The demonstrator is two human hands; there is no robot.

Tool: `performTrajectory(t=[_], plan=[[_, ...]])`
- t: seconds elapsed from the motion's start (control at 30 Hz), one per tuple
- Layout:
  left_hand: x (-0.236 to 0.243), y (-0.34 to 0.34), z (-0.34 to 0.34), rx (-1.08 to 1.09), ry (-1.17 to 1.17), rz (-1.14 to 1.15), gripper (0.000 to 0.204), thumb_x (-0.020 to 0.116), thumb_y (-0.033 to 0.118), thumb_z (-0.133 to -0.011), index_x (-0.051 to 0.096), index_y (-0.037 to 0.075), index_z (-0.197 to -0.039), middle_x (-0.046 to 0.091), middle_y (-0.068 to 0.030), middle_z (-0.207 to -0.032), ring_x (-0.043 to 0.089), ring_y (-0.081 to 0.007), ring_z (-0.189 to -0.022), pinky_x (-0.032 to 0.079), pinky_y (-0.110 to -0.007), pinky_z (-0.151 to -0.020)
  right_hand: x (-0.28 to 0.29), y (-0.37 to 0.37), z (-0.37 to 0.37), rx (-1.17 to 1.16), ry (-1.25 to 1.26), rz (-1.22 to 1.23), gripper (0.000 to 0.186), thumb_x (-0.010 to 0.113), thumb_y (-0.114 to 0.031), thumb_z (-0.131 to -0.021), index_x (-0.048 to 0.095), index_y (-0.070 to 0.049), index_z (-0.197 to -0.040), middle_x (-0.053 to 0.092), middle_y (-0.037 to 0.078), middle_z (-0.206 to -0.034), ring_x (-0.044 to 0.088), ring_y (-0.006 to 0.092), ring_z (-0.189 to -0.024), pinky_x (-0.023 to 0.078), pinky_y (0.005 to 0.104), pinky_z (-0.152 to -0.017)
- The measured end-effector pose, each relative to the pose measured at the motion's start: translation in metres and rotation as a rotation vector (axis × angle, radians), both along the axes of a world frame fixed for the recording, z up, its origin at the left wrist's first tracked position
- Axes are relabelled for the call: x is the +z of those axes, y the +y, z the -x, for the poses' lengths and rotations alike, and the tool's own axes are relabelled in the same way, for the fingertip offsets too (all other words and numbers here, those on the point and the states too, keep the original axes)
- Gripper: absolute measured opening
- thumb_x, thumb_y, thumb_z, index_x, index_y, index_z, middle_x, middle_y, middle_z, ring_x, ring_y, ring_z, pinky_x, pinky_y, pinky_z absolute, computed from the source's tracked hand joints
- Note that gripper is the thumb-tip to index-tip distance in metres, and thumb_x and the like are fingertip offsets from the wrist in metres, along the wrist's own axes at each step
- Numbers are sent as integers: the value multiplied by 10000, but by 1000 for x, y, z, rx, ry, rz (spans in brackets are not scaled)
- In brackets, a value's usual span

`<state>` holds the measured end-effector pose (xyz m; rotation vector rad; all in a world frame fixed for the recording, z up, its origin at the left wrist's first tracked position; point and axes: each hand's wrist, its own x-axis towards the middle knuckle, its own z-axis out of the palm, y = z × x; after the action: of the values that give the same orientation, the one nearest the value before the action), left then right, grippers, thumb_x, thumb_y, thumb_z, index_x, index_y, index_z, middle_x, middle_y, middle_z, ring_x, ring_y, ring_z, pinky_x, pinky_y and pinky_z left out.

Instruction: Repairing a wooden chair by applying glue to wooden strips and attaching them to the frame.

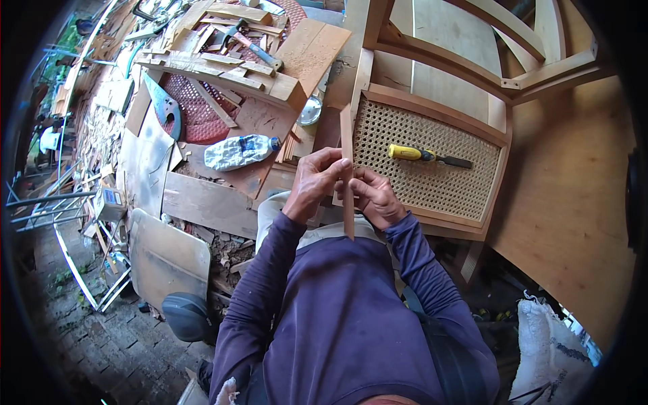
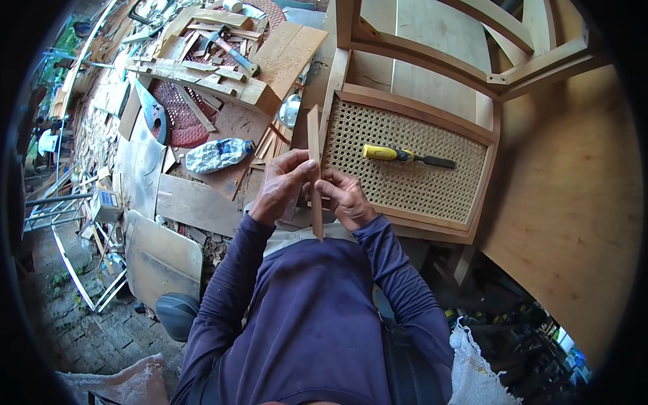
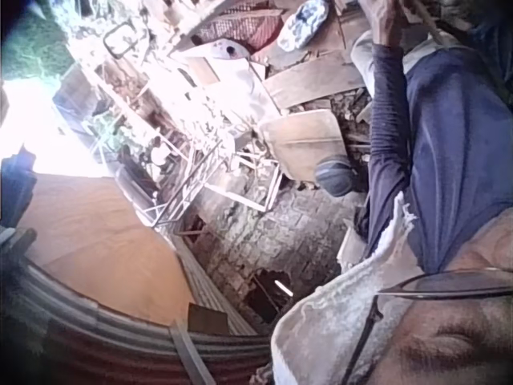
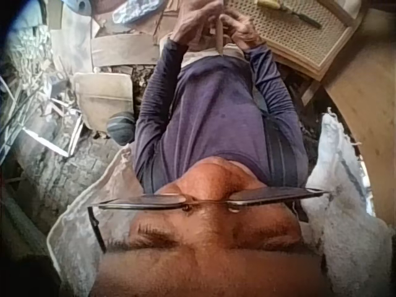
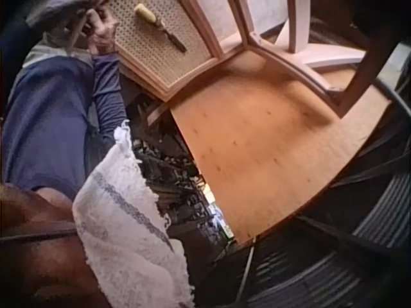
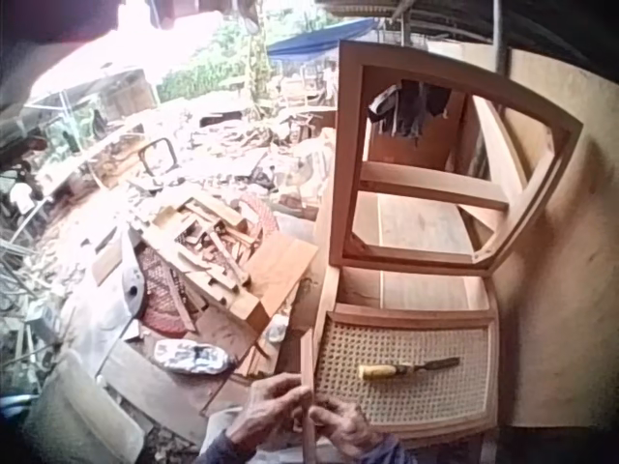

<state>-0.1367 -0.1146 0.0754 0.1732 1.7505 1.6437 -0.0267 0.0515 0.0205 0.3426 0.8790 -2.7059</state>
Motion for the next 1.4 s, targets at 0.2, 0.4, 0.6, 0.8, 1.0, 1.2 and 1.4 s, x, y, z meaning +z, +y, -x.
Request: performTrajectory(t=[0.2, 0.4, 0.6, 0.8, 1.0, 1.2, 1.4], plan=[[13, -11, -1, 10, -103, -58, 241, 723, 176, -1054, 709, -7, -1210, 722, -8, -979, 656, -76, -852, 551, -247, -747, -11, -6, 0, 30, 39, 148, 289, 644, -159, -1104, 655, -51, -1372, 748, 110, -1253, 724, 240, -1187, 572, 433, -1068], [49, -49, 26, 3, 680, 347, 219, 730, 157, -1019, 733, 51, -1210, 756, -159, -1065, 727, -271, -955, 573, -383, -842, -8, -1, 3, 28, 38, 133, 350, 674, -122, -1078, 634, -57, -1420, 748, 94, -1228, 722, 230, -1165, 593, 416, -1031], [46, -141, 121, -577, 1204, 919, 580, 804, 140, -834, 626, 61, -1380, 650, -135, -1368, 594, -381, -1254, 491, -468, -1089, -6, -6, 17, 46, -14, 151, 355, 699, -97, -1054, 674, -16, -1400, 747, 94, -1239, 729, 225, -1147, 595, 401, -1027], [28, -157, 147, -688, 1046, 911, 514, 865, 125, -776, 634, 62, -1230, 616, -176, -1252, 616, -418, -1150, 518, -494, -977, -12, -15, 22, -11, -21, 139, 320, 684, -73, -1061, 685, -31, -1378, 758, 77, -1208, 726, 208, -1137, 589, 394, -1023], [63, -157, 113, -502, 815, 661, 260, 751, 93, -964, 626, 15, -1178, 706, -217, -1001, 709, -441, -931, 546, -461, -796, -9, -30, 27, 49, -31, 108, 313, 695, -56, -1049, 696, -38, -1361, 766, 86, -1201, 733, 203, -1125, 605, 374, -994], [146, -121, 69, -430, 850, 652, 316, 740, 101, -972, 639, 28, -1263, 750, -235, -981, 749, -445, -907, 568, -485, -770, -16, -51, 34, 87, 69, 37, 333, 761, -3, -987, 705, 5, -1315, 773, 105, -1186, 753, 202, -1065, 610, 355, -977], [182, -113, 59, -514, 982, 745, 292, 734, 116, -980, 637, 10, -1234, 751, -215, -967, 748, -431, -871, 562, -486, -748, 13, -56, 41, 91, 104, -72, 273, 777, 23, -965, 752, -3, -1235, 773, 41, -1104, 712, 127, -1034, 583, 288, -960]])
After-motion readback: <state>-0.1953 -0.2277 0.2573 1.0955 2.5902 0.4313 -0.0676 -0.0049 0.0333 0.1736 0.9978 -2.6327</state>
